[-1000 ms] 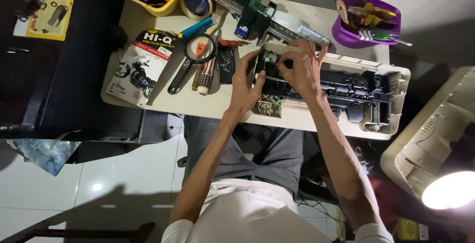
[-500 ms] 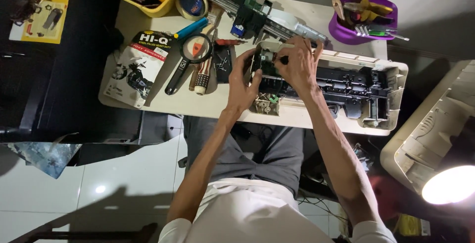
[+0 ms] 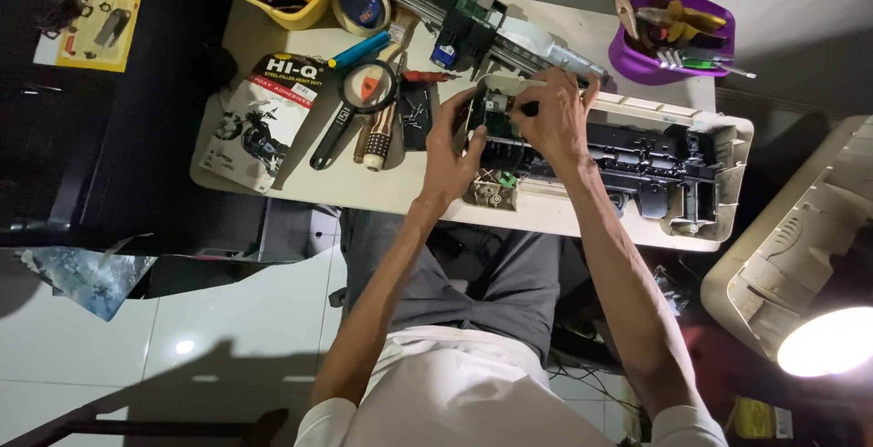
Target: The person is reassembling a printer by connecting internal wiring and fitting the mechanical components back into the plastic casing.
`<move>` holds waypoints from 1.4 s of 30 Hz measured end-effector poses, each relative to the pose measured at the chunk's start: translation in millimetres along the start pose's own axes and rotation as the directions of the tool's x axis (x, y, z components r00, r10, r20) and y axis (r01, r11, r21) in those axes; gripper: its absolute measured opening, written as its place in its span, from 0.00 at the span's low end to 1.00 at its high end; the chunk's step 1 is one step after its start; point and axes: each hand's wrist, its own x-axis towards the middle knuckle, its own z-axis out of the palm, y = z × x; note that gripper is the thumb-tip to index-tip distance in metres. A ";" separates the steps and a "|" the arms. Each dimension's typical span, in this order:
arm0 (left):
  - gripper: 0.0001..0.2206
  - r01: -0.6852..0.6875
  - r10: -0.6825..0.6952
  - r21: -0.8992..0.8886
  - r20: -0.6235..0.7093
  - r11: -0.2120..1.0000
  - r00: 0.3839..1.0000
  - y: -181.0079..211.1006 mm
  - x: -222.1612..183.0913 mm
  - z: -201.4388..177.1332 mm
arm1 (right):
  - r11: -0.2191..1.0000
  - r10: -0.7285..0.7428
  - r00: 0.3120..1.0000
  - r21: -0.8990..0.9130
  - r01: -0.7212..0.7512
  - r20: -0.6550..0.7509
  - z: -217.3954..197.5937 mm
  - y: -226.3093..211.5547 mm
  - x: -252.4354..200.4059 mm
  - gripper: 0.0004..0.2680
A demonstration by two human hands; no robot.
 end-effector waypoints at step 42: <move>0.17 0.068 -0.063 -0.108 0.044 0.992 0.997 18.8 0.6 1.3 | 0.998 0.052 0.999 -0.036 -0.052 0.013 -16.7 -22.4 10.8 0.07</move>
